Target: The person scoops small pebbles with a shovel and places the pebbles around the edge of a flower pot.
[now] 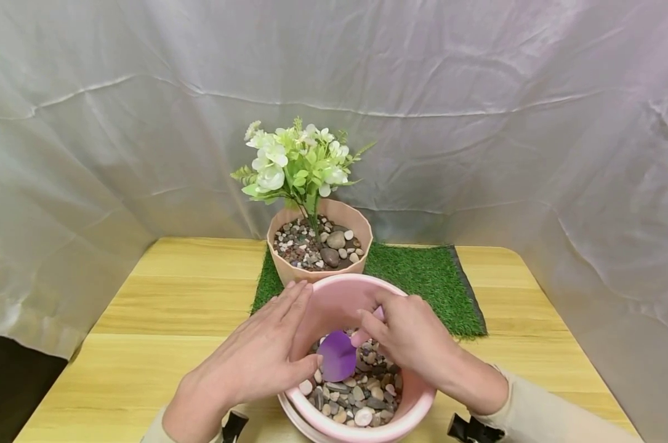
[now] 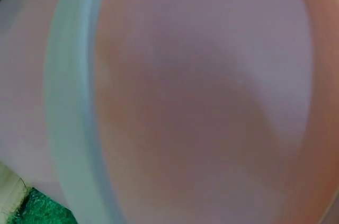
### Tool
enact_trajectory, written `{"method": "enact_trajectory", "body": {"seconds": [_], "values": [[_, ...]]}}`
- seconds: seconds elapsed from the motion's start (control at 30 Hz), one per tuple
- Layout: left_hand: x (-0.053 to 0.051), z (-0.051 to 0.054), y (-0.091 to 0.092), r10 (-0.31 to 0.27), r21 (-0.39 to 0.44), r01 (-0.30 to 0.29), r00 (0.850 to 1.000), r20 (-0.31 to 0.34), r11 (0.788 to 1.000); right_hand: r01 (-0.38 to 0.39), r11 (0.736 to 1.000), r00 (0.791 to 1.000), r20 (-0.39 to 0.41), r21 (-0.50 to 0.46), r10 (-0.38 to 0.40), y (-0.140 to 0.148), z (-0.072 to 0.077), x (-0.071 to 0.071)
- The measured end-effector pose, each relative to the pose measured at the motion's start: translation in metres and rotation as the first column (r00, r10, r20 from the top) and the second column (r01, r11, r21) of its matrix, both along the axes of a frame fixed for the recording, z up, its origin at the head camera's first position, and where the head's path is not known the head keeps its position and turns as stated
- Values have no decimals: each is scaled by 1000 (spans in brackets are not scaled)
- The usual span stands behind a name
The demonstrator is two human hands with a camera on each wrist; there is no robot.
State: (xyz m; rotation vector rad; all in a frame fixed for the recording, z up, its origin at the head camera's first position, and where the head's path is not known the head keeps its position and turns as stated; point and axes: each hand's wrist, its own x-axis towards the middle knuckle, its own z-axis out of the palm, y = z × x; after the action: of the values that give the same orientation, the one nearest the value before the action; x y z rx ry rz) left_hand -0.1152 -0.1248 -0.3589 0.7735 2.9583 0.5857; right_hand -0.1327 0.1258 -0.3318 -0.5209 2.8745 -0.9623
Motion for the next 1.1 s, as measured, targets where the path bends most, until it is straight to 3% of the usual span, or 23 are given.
{"method": "enact_trajectory", "body": {"seconds": [0.27,0.53,0.7,1.1], "values": [[0,-1,0,-1,3,1,1000,9,1000,27,999,996,-80,30,-24,-1,-5,3],[0,-1,-1,-1,9,1,1000,13,1000,4,1000,995,-96,-2,-4,1,-6,4],[0,-1,-1,-1,9,1,1000,7,1000,-53,998,997,-57,-32,51,5,-4,3],[0,-1,-1,-6,5,6,1000,0,1000,-65,997,997,40,-43,66,6,-3,1]]}}
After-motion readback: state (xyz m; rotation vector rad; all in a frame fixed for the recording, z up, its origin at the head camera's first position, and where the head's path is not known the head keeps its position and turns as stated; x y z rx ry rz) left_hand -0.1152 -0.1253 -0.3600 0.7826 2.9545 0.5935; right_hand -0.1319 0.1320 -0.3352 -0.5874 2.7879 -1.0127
